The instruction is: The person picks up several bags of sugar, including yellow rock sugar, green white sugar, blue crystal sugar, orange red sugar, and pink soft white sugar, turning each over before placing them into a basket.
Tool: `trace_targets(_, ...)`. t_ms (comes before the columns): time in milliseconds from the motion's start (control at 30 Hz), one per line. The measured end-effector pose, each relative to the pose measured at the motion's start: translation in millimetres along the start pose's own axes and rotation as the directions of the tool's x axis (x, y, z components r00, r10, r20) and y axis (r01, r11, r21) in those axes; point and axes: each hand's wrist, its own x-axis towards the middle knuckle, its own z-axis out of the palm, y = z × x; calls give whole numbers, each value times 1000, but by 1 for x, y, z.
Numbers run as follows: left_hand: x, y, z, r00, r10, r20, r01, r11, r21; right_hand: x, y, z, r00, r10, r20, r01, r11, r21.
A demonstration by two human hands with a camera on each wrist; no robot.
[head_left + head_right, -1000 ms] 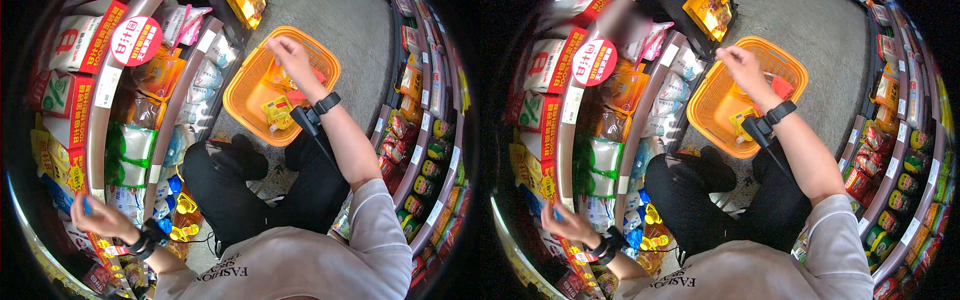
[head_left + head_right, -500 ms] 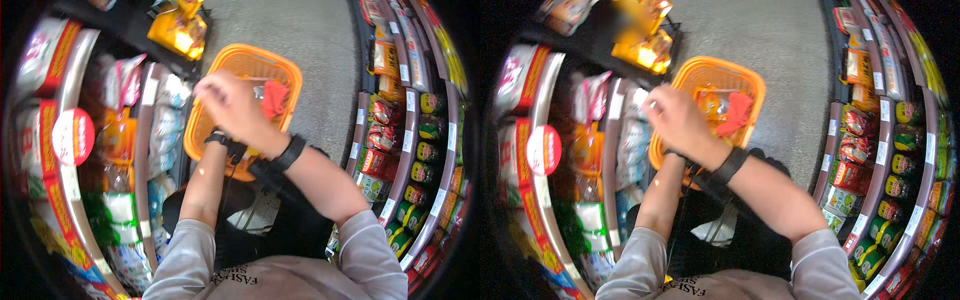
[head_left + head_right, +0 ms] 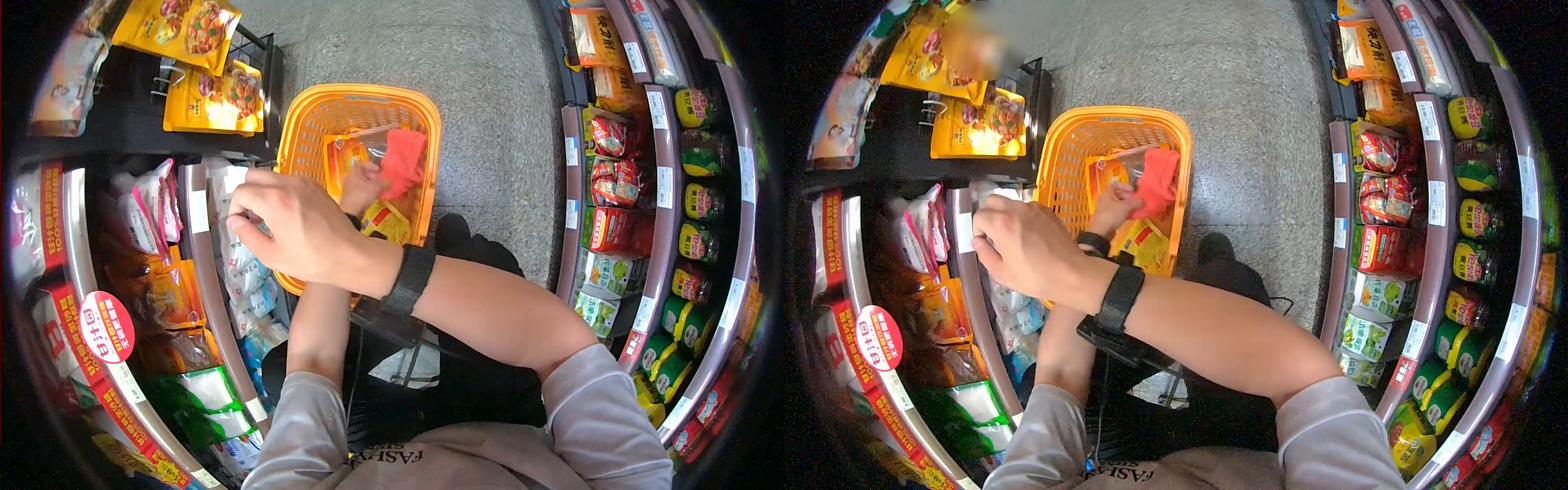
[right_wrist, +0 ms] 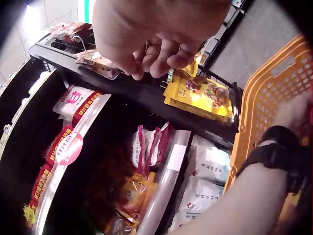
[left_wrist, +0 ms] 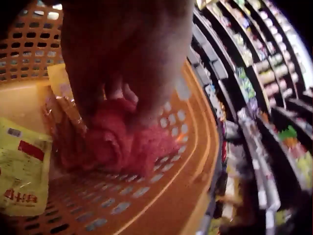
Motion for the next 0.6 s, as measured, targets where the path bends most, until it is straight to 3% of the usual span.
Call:
trace_targets(67,-2,45,-34,996,-60,64,78,940,-331,2,-4,-2,999,-38,-30,39,999,31)
trace_targets(133,-9,100,-62,998,63,6,-51,858,-510,4,-12,-5,994,-87,-61,92,992,82)
trace_targets(233,-4,167,-89,935,354,-18,-327,843,-428,4,-22,-8,973,-210,-99,224,963,152)
trace_targets(333,6,217,-90,760,632,-150,-641,691,-335,1,-29,-16,959,-267,-92,279,948,155)
trace_targets(467,18,241,-78,654,706,-272,-728,489,-482,2,-29,-26,966,-249,-76,257,957,133)
trace_targets(600,24,221,-51,658,705,-264,-718,480,-504,4,-26,-23,959,-255,-126,271,955,124)
